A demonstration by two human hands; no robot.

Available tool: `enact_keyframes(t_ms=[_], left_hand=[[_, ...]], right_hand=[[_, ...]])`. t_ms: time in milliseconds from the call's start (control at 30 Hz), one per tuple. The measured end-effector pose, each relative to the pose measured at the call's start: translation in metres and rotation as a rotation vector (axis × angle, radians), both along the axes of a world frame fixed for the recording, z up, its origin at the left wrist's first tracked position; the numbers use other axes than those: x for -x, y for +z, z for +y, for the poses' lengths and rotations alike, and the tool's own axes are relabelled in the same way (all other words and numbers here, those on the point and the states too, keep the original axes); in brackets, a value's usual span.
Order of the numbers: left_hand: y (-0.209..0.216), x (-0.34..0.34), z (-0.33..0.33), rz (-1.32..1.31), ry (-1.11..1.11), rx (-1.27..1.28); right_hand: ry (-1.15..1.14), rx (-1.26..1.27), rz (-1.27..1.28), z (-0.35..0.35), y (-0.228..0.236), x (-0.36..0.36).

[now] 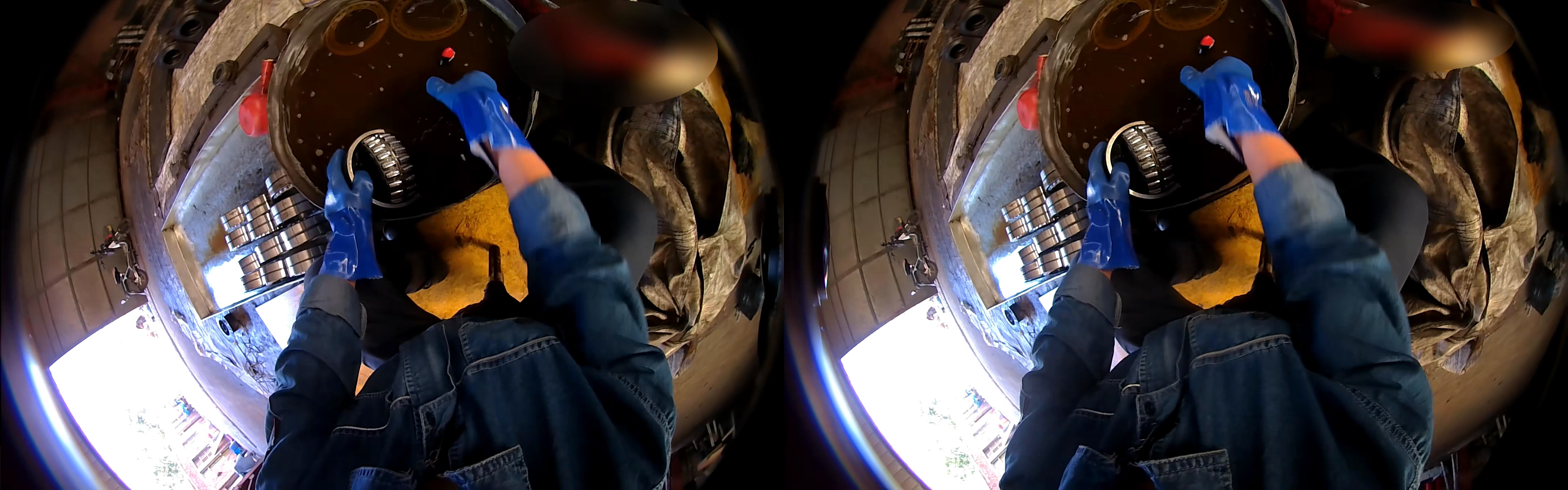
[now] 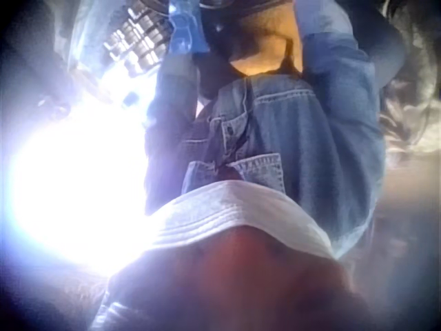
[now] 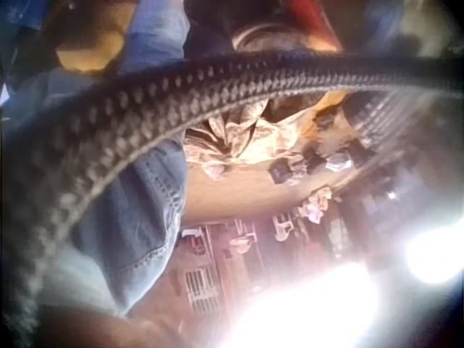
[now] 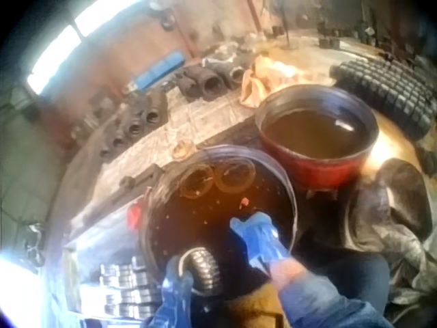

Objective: The person cleans cylindrical metal bearings by dipping them into a container of dark liquid and scrubbing them with a small brush. The person handles the bearings one at a time, rotating them to clean all surfaces, and places the cleaned items onto a metal tray.

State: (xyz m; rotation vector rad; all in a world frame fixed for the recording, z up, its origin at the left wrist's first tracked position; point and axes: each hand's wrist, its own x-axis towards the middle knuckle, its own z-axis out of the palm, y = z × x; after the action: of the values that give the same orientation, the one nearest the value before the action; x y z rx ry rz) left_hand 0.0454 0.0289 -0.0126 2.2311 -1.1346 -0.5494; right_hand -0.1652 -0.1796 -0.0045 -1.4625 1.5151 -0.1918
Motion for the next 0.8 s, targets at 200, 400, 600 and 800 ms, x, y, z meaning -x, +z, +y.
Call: enact_keyframes(t_ms=[200,400,600,800], left_hand=[[0.011,0.011,-0.008,-0.012,0.015,-0.067],[-0.002,0.004,0.001,-0.113,-0.003,0.013],[0.011,0.014,-0.002,-0.047,0.058,-0.105],[-0.006,-0.002,0.001,-0.098,0.047,-0.071]], right_hand=[[-0.027,-0.002,-0.074,-0.052,-0.062,-0.026],[-0.014,0.088,-0.020,-0.058,-0.089,-0.043],[0.027,-0.052,-0.211,-0.040,-0.062,-0.023],[0.042,-0.023,-0.520,-0.009,-0.038,-0.012]])
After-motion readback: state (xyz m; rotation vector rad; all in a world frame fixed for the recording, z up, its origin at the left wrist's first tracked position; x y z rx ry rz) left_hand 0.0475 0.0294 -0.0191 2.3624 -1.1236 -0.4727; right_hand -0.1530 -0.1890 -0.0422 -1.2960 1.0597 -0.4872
